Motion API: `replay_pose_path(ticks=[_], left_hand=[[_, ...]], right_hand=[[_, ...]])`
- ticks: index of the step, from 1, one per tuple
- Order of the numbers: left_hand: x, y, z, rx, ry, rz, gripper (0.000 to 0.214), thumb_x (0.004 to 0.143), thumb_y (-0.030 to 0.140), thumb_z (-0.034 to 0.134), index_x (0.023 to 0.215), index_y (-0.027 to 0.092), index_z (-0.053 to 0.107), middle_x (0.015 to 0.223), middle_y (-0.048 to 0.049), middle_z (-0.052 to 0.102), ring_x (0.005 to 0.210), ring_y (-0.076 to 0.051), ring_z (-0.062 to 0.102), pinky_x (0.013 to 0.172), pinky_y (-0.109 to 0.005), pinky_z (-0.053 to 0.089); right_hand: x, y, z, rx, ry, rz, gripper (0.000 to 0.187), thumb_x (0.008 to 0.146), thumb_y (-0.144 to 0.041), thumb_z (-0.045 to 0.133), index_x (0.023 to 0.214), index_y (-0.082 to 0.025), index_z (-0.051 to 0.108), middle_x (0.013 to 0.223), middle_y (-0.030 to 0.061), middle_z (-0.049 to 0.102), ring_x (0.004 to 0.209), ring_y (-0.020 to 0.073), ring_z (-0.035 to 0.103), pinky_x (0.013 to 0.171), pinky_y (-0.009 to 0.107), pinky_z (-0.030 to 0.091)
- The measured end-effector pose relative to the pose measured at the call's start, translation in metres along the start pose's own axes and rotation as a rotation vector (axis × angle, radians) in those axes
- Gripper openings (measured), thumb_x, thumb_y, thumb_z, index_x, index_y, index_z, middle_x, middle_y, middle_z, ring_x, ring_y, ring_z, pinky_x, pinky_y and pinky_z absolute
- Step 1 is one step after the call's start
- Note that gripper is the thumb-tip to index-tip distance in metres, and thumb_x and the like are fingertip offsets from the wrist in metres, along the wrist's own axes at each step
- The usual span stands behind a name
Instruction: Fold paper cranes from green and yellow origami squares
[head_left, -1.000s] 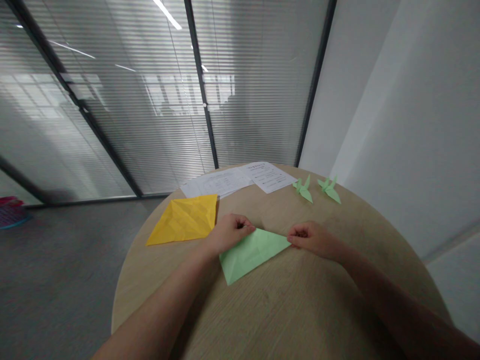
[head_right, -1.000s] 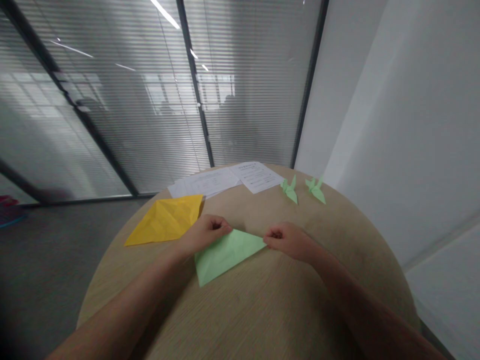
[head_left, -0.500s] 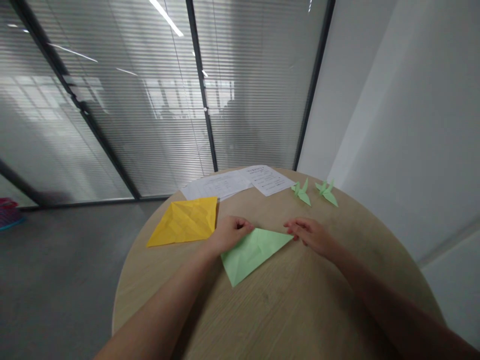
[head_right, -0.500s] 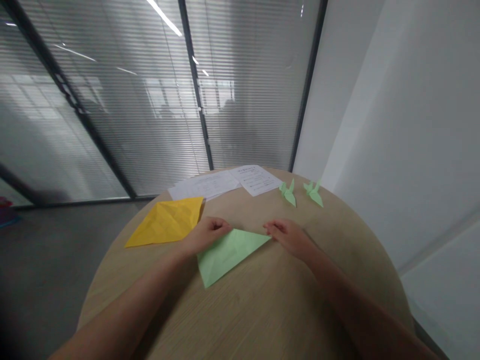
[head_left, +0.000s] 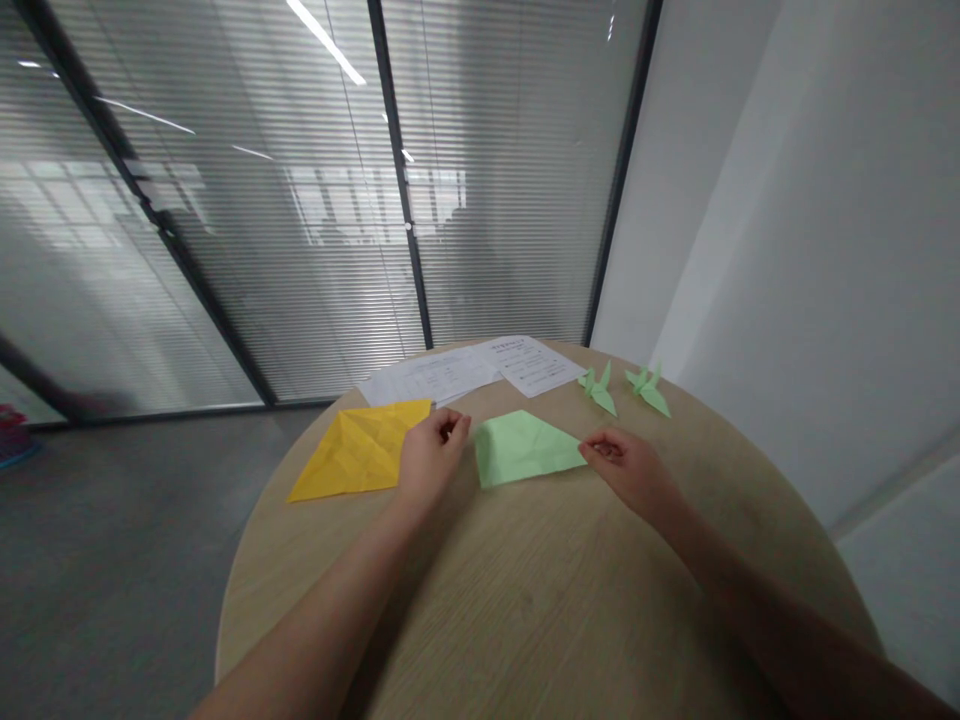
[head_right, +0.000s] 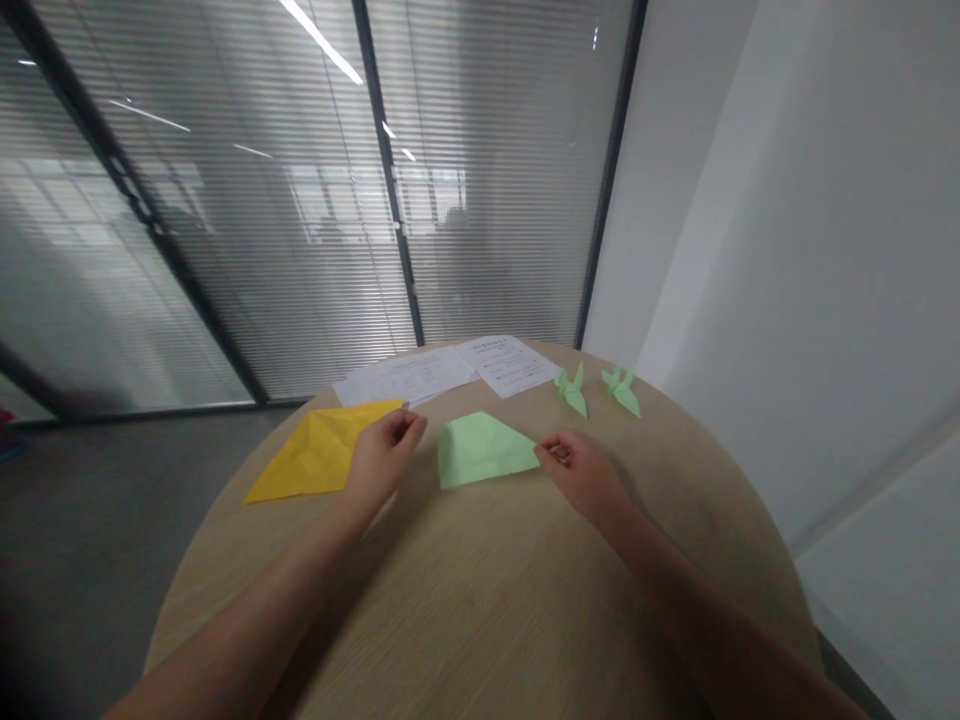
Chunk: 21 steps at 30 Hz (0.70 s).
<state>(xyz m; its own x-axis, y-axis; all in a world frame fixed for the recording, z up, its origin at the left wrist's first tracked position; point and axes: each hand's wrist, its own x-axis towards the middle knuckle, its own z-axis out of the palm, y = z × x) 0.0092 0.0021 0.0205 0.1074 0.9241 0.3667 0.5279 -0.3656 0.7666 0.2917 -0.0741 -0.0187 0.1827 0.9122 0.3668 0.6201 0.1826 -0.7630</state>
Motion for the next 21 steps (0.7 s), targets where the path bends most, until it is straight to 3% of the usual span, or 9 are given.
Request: replay_pose_path(ticks=[1,3,5,8,12,16,21], left_hand=[[-0.004,0.005,0.002,-0.039,-0.062,0.005,0.031,0.089,0.046,0.057,0.078,0.019,0.068,0.070,-0.0020,0.065,0.068,-0.018,0.058,0.063,-0.029,0.041],[-0.013,0.014,0.009,-0.202,-0.310,-0.056,0.036,0.089,0.052,0.059,0.083,0.018,0.070,0.077,-0.0051,0.070,0.072,-0.019,0.062,0.061,-0.028,0.046],[-0.024,0.022,0.019,-0.419,-0.476,-0.154,0.041,0.089,0.056,0.062,0.092,0.016,0.071,0.096,-0.0113,0.076,0.090,-0.023,0.069,0.065,-0.030,0.054],[-0.035,0.028,0.030,-0.665,-0.458,-0.301,0.042,0.091,0.055,0.065,0.096,0.014,0.070,0.111,-0.0167,0.076,0.107,-0.027,0.069,0.076,-0.033,0.060],[-0.037,0.027,0.034,-0.831,-0.377,-0.420,0.033,0.090,0.043,0.069,0.102,0.012,0.069,0.105,-0.0160,0.077,0.094,-0.024,0.073,0.082,-0.037,0.061],[-0.032,0.021,0.031,-0.809,-0.382,-0.382,0.034,0.085,0.040,0.073,0.105,0.012,0.071,0.101,-0.0152,0.078,0.091,-0.026,0.073,0.084,-0.039,0.059],[-0.023,0.008,0.029,-0.663,-0.520,-0.356,0.024,0.079,0.033,0.077,0.093,0.014,0.075,0.095,-0.0109,0.079,0.083,-0.021,0.072,0.079,-0.034,0.056]], right_hand=[[-0.002,-0.004,-0.002,-0.015,0.078,-0.049,0.024,0.088,-0.043,0.062,0.084,-0.021,0.069,0.082,0.0078,0.072,0.071,0.0213,0.066,0.064,0.033,0.050],[-0.008,-0.015,-0.004,-0.048,0.157,-0.211,0.020,0.092,-0.039,0.061,0.085,-0.022,0.070,0.091,0.0106,0.074,0.081,0.0235,0.069,0.069,0.035,0.053],[-0.016,-0.026,-0.002,-0.108,0.189,-0.408,0.017,0.094,-0.033,0.061,0.083,-0.023,0.070,0.094,0.0106,0.075,0.090,0.0249,0.070,0.081,0.039,0.056],[-0.027,-0.039,0.007,-0.214,0.143,-0.613,0.013,0.095,-0.027,0.063,0.085,-0.025,0.071,0.098,0.0091,0.076,0.096,0.0244,0.070,0.091,0.043,0.055],[-0.037,-0.045,0.020,-0.296,0.068,-0.772,0.009,0.095,-0.025,0.066,0.088,-0.024,0.073,0.118,0.0104,0.074,0.115,0.0264,0.066,0.102,0.048,0.052],[-0.039,-0.046,0.018,-0.298,0.006,-0.781,0.014,0.092,-0.039,0.071,0.096,-0.026,0.075,0.136,0.0105,0.067,0.133,0.0317,0.057,0.112,0.053,0.047],[-0.024,-0.028,0.004,-0.135,0.196,-0.476,0.032,0.095,-0.039,0.064,0.124,-0.025,0.068,0.144,0.0136,0.062,0.140,0.0316,0.053,0.118,0.058,0.041]])
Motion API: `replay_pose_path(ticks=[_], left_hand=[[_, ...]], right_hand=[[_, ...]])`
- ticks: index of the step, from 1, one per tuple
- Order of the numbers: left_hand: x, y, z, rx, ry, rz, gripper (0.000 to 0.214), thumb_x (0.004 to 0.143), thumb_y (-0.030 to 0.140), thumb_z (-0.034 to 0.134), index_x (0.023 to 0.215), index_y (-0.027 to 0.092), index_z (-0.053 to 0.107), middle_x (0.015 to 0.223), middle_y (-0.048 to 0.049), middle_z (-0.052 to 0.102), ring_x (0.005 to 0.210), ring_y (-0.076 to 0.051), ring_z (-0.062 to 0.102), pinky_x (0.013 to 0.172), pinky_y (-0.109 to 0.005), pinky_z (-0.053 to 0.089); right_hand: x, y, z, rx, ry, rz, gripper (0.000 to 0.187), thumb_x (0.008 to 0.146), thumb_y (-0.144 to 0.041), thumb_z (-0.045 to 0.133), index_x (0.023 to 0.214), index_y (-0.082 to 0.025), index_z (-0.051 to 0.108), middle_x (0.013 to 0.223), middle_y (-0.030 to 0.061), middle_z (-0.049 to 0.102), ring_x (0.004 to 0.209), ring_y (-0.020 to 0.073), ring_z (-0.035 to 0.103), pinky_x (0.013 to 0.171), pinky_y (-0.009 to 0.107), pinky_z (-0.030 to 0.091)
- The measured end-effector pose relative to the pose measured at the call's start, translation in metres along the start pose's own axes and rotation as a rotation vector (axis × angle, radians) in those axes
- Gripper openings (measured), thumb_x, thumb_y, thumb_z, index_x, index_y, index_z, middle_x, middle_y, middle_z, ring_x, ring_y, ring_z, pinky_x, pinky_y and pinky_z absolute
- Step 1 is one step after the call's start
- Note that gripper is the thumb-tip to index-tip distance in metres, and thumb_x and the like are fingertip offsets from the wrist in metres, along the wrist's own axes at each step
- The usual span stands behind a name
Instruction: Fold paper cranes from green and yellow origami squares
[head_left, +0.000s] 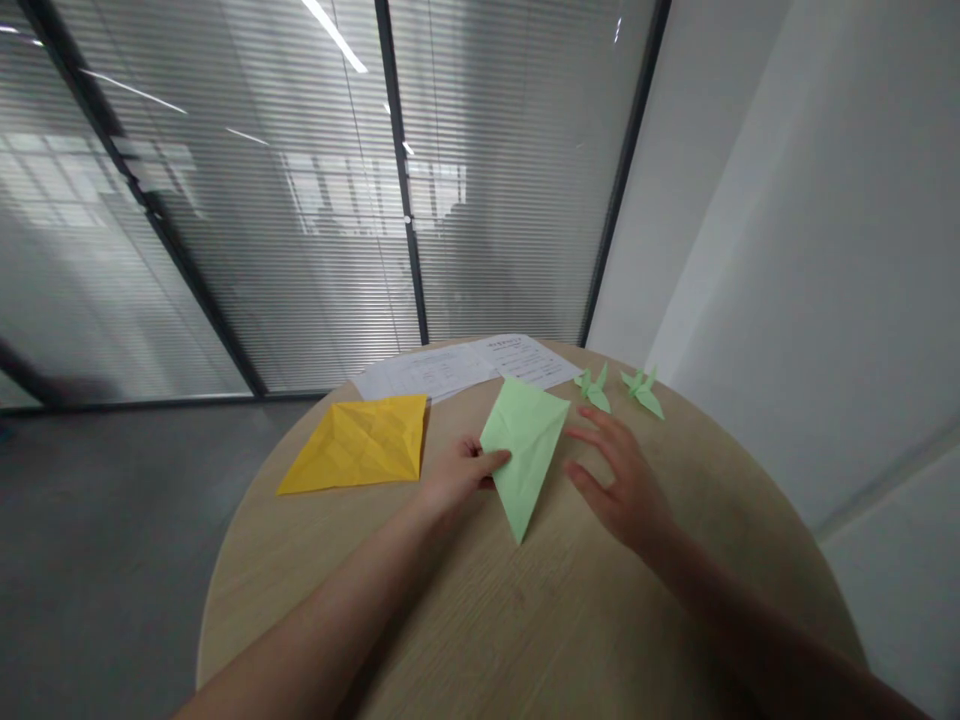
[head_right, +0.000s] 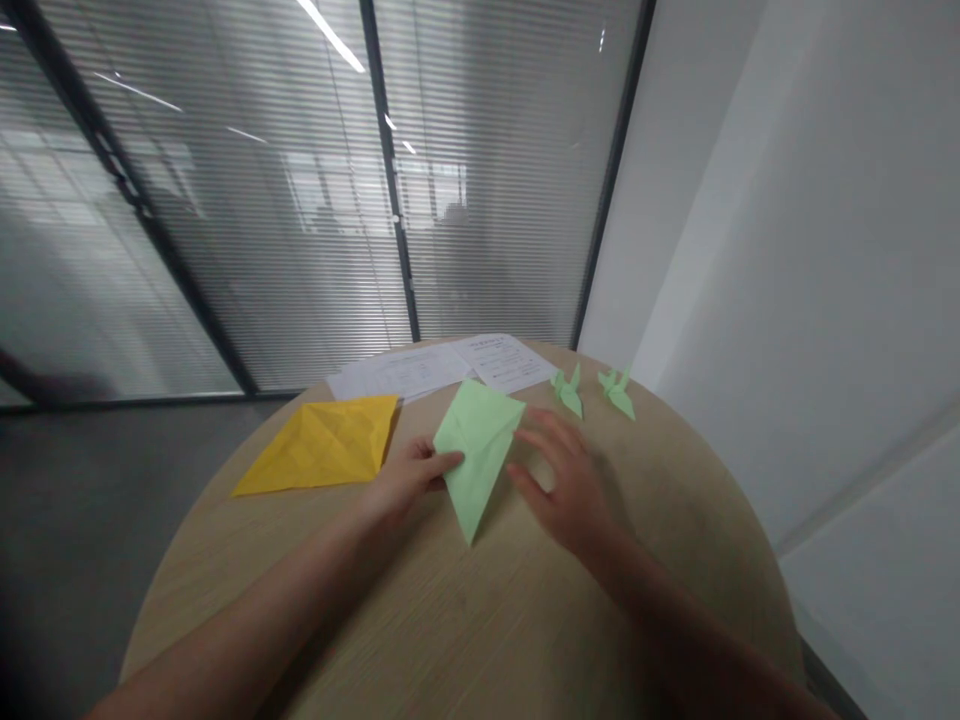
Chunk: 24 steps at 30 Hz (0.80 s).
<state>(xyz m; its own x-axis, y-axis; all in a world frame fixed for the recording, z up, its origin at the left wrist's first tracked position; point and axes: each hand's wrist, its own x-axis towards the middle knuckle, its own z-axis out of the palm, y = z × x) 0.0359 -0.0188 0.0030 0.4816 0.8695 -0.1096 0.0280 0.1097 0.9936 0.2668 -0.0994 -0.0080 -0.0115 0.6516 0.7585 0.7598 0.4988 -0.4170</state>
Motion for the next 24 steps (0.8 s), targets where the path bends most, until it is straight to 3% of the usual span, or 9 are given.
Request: replay_pose_path(ticks=[3,6,9,12,14,19,24], left_hand=[[0.003,-0.002,-0.006,0.091,-0.126,-0.037,0.021,0.077,0.030,0.076,0.090,0.015,0.076,0.092,-0.0093,0.079,0.081,-0.021,0.071,0.074,-0.031,0.054],[0.004,-0.003,-0.009,0.143,-0.214,-0.017,0.019,0.077,0.031,0.074,0.090,0.017,0.077,0.094,-0.0078,0.080,0.084,-0.022,0.070,0.076,-0.031,0.053],[0.002,-0.001,-0.009,0.167,-0.271,0.020,0.021,0.076,0.031,0.075,0.092,0.018,0.077,0.095,-0.0063,0.079,0.086,-0.022,0.070,0.079,-0.032,0.053],[-0.001,0.003,-0.008,0.153,-0.374,0.043,0.025,0.074,0.031,0.079,0.094,0.017,0.077,0.093,-0.0055,0.078,0.084,-0.020,0.069,0.081,-0.031,0.052],[-0.003,0.004,-0.006,0.133,-0.394,0.030,0.026,0.073,0.033,0.079,0.094,0.017,0.077,0.091,-0.0051,0.078,0.080,-0.019,0.068,0.077,-0.029,0.052],[-0.005,0.003,-0.005,0.177,-0.275,-0.068,0.025,0.078,0.038,0.074,0.091,0.017,0.076,0.075,-0.0008,0.070,0.059,-0.012,0.054,0.055,-0.023,0.038],[-0.001,0.001,-0.004,0.224,-0.200,0.019,0.022,0.080,0.038,0.071,0.089,0.019,0.076,0.075,0.0005,0.069,0.062,-0.013,0.052,0.058,-0.024,0.039]], right_hand=[[0.004,0.024,0.005,0.198,0.020,0.286,0.052,0.094,-0.045,0.063,0.142,-0.024,0.056,0.147,0.0158,0.059,0.137,0.0311,0.056,0.112,0.055,0.049],[0.005,0.037,0.011,0.487,-0.184,0.597,0.064,0.093,-0.047,0.064,0.151,-0.025,0.047,0.129,0.0161,0.071,0.115,0.0292,0.071,0.093,0.048,0.061],[0.005,0.030,0.013,0.728,-0.379,0.835,0.061,0.090,-0.044,0.068,0.146,-0.028,0.051,0.113,0.0117,0.077,0.098,0.0285,0.076,0.077,0.045,0.064],[0.005,0.013,0.010,0.841,-0.464,0.825,0.054,0.082,-0.041,0.077,0.130,-0.025,0.062,0.114,0.0097,0.078,0.100,0.0283,0.075,0.085,0.044,0.063],[0.005,0.006,0.010,0.814,-0.439,0.774,0.050,0.078,-0.041,0.080,0.121,-0.022,0.065,0.117,0.0099,0.077,0.103,0.0274,0.074,0.092,0.043,0.060],[0.004,0.011,0.011,0.598,-0.398,0.737,0.040,0.072,-0.045,0.084,0.098,-0.020,0.066,0.103,0.0086,0.077,0.094,0.0269,0.074,0.084,0.040,0.061],[0.002,0.009,0.011,0.600,-0.383,0.739,0.042,0.076,-0.041,0.082,0.110,-0.020,0.068,0.109,0.0101,0.077,0.098,0.0278,0.073,0.084,0.043,0.062]])
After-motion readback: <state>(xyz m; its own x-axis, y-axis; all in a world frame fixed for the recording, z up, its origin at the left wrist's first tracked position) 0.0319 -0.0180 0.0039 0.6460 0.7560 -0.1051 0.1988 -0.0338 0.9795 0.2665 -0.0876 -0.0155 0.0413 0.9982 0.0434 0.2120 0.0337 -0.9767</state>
